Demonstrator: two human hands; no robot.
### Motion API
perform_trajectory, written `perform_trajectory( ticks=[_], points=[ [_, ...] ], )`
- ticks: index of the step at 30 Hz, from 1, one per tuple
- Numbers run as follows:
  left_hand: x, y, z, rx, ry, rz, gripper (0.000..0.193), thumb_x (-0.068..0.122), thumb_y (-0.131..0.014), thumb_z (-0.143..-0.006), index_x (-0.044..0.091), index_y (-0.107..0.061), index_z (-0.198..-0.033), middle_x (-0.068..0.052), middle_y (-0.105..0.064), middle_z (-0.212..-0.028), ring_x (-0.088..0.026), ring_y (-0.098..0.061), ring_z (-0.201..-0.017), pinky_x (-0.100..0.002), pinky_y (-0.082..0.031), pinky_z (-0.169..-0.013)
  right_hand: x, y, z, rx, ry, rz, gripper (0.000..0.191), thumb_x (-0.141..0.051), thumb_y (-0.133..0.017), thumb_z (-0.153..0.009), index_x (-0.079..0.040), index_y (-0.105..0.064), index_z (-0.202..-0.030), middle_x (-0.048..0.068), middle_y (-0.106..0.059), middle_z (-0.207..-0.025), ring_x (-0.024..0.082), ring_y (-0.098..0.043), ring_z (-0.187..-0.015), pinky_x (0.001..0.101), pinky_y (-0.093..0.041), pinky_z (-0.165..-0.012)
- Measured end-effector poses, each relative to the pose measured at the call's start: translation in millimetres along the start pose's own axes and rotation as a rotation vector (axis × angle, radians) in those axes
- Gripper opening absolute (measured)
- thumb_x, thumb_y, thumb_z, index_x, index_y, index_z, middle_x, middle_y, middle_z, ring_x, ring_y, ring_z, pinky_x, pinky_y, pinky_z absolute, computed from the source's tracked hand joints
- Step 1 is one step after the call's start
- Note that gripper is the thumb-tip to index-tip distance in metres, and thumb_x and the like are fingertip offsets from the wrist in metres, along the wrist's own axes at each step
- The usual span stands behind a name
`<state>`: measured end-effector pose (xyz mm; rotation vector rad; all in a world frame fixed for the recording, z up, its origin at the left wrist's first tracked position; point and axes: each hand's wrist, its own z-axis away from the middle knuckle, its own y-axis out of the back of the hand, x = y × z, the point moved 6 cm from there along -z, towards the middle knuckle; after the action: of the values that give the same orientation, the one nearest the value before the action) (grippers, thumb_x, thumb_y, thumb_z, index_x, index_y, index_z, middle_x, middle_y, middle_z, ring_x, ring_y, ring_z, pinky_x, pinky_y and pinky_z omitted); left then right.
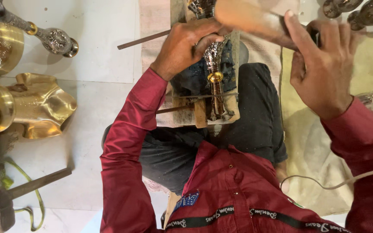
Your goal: The person sits on the floor with an ornate brass vessel held against a sandbag on a wooden block, and uses a wooden mallet to strike a small punch held against the vessel's surface, working the decorated areas of the body and neck. The person repositions the punch and rotates the vessel between strikes to continue the embossed pattern.
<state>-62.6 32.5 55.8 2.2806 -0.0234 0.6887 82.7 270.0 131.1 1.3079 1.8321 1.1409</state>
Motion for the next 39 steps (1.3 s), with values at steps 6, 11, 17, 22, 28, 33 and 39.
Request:
perform_trajectory(
  ticks=[6,11,17,22,28,33,39],
  points=[
    [-14.4,-0.9,20.2,0.263,0.158,0.231,0.033,0.007,-0.074,-0.105,0.011,-0.063,-0.136,-0.005,-0.077,-0.110,-0.016,-0.079,-0.097,-0.033,-0.065,-0.086,14.8,-31.7,17.1,-0.085,-0.105,-0.201,0.065,0.005,-0.068,-0.096,-0.008,-0.052,-0.158,0.019,-0.058,-0.113,0.033,-0.054,-0.108,0.0454,-0.046,-0.095],
    [-11.3,-10.3,36.6,0.338,0.280,0.317,0.033,0.006,-0.075,-0.102,0.008,-0.063,-0.132,-0.005,-0.077,-0.105,-0.014,-0.078,-0.097,-0.031,-0.065,-0.084,18.5,-52.9,21.8,-0.125,-0.076,-0.212,0.065,0.000,-0.071,-0.101,-0.008,-0.052,-0.162,0.018,-0.059,-0.116,0.032,-0.053,-0.106,0.0431,-0.047,-0.093],
    [11.9,-11.0,33.5,0.356,0.219,0.364,0.028,0.002,-0.074,-0.101,0.011,-0.066,-0.126,-0.009,-0.073,-0.121,-0.017,-0.075,-0.108,-0.032,-0.068,-0.094,10.1,-37.1,12.6,-0.065,-0.034,-0.204,0.066,0.004,-0.069,-0.095,-0.008,-0.056,-0.158,0.016,-0.058,-0.120,0.033,-0.053,-0.108,0.0432,-0.048,-0.094],
    [26.3,-2.5,18.9,0.182,0.130,0.222,0.042,0.002,-0.074,-0.101,0.014,-0.063,-0.140,-0.005,-0.076,-0.120,-0.017,-0.077,-0.109,-0.032,-0.066,-0.098,2.9,-19.7,-3.3,-0.067,-0.030,-0.115,0.064,0.004,-0.070,-0.093,-0.012,-0.060,-0.154,0.015,-0.057,-0.117,0.033,-0.053,-0.111,0.0439,-0.047,-0.093],
    [19.2,-0.8,9.8,0.044,0.045,0.099,0.043,0.004,-0.074,-0.101,0.013,-0.062,-0.142,-0.008,-0.075,-0.125,-0.021,-0.078,-0.104,-0.033,-0.066,-0.091,-5.9,-18.7,-8.1,-0.121,-0.009,0.026,0.072,0.003,-0.073,-0.077,-0.012,-0.065,-0.147,0.016,-0.059,-0.109,0.033,-0.054,-0.102,0.0457,-0.045,-0.084],
    [7.1,-11.8,26.4,0.322,0.158,0.218,0.018,0.005,-0.074,-0.103,0.010,-0.065,-0.118,-0.016,-0.073,-0.121,-0.017,-0.079,-0.099,-0.030,-0.065,-0.083,10.6,-29.4,6.7,-0.054,-0.049,-0.168,0.063,0.003,-0.067,-0.093,-0.009,-0.054,-0.154,0.014,-0.055,-0.115,0.031,-0.052,-0.107,0.0429,-0.044,-0.097],
    [5.9,-49.7,66.4,0.718,0.452,0.184,0.025,0.003,-0.078,-0.098,0.008,-0.054,-0.098,-0.012,-0.078,-0.106,-0.016,-0.079,-0.085,-0.026,-0.064,-0.068,31.2,-42.7,-2.0,-0.139,0.106,0.028,0.062,0.000,-0.071,-0.097,-0.014,-0.058,-0.156,0.011,-0.055,-0.116,0.027,-0.053,-0.104,0.0410,-0.043,-0.093]
  ],
)
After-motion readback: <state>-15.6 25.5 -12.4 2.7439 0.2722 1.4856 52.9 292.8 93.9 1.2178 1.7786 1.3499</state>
